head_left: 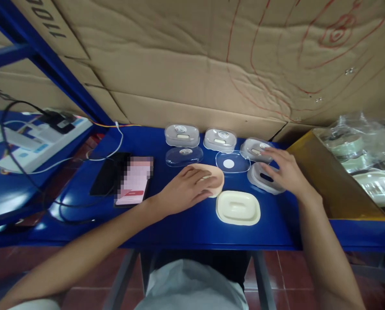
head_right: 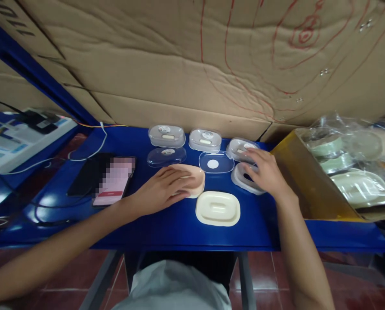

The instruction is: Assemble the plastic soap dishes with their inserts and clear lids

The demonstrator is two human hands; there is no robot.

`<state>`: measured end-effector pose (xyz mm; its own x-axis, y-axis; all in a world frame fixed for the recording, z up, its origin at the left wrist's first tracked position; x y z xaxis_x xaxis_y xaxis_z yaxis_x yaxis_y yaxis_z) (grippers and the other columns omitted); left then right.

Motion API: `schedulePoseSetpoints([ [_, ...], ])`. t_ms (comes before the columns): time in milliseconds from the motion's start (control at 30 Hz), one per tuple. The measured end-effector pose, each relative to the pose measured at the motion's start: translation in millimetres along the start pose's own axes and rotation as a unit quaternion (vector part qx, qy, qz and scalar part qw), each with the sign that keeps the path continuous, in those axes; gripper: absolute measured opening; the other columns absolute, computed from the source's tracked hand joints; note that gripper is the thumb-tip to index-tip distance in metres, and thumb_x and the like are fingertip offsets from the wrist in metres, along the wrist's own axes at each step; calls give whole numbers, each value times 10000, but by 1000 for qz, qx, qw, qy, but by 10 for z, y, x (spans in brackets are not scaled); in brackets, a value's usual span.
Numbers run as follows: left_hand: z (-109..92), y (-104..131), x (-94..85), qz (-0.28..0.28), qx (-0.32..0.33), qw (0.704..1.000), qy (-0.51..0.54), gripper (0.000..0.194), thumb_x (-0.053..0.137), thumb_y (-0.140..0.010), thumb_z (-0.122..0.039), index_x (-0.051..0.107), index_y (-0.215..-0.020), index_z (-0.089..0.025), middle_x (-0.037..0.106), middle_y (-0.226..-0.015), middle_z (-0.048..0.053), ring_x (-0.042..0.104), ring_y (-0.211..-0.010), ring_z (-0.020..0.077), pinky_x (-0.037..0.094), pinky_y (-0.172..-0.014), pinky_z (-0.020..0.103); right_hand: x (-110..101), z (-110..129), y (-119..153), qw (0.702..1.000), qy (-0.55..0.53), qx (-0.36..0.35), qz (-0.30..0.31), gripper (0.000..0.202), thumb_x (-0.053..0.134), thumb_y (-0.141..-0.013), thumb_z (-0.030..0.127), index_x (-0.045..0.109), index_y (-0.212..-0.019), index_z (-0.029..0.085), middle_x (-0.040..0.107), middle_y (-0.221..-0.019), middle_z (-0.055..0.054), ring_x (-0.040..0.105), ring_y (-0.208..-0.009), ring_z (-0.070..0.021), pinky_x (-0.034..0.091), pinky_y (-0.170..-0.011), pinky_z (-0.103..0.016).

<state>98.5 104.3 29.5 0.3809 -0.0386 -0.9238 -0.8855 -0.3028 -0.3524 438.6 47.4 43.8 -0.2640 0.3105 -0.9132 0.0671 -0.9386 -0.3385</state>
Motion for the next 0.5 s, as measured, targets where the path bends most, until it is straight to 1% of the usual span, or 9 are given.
schedulePoseSetpoints([
  [67, 224, -107, -109, -19, -42, 999, 13, 329, 527, -1108, -273, 652, -1409, -227, 728, -1387, 117, 689, -1268, 276, 520, -1093, 449, 90, -201, -299, 998, 9, 40, 43, 573, 664, -993, 516, 630, -1485, 225, 559, -1623, -179, 502, -1518, -432, 385, -1216, -677],
  [100, 401, -172, -180, -37, -85, 996, 8, 336, 507, -1109, -270, 648, -1407, -212, 727, -1377, 126, 689, -1259, 277, 522, -1097, 452, 139, -274, -428, 997, 6, 47, 63, 629, 707, -957, 525, 620, -1504, 227, 559, -1623, -182, 497, -1521, -445, 389, -1210, -692],
  [133, 602, -238, -247, -46, -132, 990, -5, 350, 518, -1099, -275, 638, -1419, -201, 709, -1405, 139, 668, -1297, 290, 508, -1124, 466, 183, -326, -535, 995, 0, 50, 81, 670, 749, -918, 528, 620, -1510, 242, 578, -1608, -171, 534, -1491, -441, 415, -1198, -685],
  [200, 984, -370, -313, -4, -187, 982, -25, 473, 608, -1042, -290, 575, -1500, -176, 608, -1549, 167, 561, -1443, 338, 438, -1202, 519, 229, -370, -675, 993, -20, 43, 106, 699, 792, -871, 534, 634, -1504, 281, 635, -1560, -127, 653, -1372, -401, 499, -1158, -631],
  [233, 1157, -421, -328, 25, -210, 977, -24, 529, 632, -1026, -316, 547, -1528, -171, 578, -1581, 161, 531, -1468, 344, 417, -1216, 529, 231, -374, -707, 991, -36, 41, 119, 704, 790, -870, 547, 635, -1509, 294, 655, -1542, -107, 692, -1322, -378, 533, -1142, -599],
  [300, 1408, -496, -363, 47, -226, 973, -21, 531, 584, -1054, -374, 537, -1533, -148, 576, -1579, 154, 540, -1447, 322, 422, -1203, 495, 188, -379, -718, 986, -71, 43, 142, 712, 740, -907, 597, 619, -1538, 291, 668, -1529, -91, 706, -1311, -361, 559, -1139, -560],
  [333, 1489, -517, -368, 55, -230, 972, -18, 531, 585, -1058, -395, 546, -1523, -142, 584, -1574, 150, 547, -1433, 305, 420, -1200, 470, 148, -389, -710, 984, -85, 45, 149, 705, 704, -934, 617, 615, -1548, 282, 672, -1525, -88, 694, -1335, -359, 559, -1148, -550],
  [400, 1581, -529, -365, 67, -235, 970, -13, 528, 610, -1053, -419, 571, -1504, -148, 618, -1550, 136, 577, -1396, 281, 425, -1185, 428, 49, -430, -694, 984, -90, 52, 148, 639, 624, -993, 617, 642, -1526, 264, 689, -1499, -84, 682, -1357, -353, 553, -1162, -538],
  [500, 1640, -493, -373, 68, -255, 964, -8, 552, 622, -1050, -448, 566, -1525, -172, 652, -1527, 129, 623, -1361, 291, 459, -1152, 420, -70, -493, -713, 989, -60, 64, 115, 512, 533, -1058, 514, 715, -1437, 222, 741, -1417, -105, 715, -1304, -343, 550, -1156, -535],
])
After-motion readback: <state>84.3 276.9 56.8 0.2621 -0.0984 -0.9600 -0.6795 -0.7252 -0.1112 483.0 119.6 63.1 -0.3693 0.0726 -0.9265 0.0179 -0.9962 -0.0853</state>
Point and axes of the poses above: each hand's wrist, its own y-axis away from the middle knuckle, its own x-axis out of the palm, z = x × y, the point moved 5 cm from there along -y, towards the middle knuckle
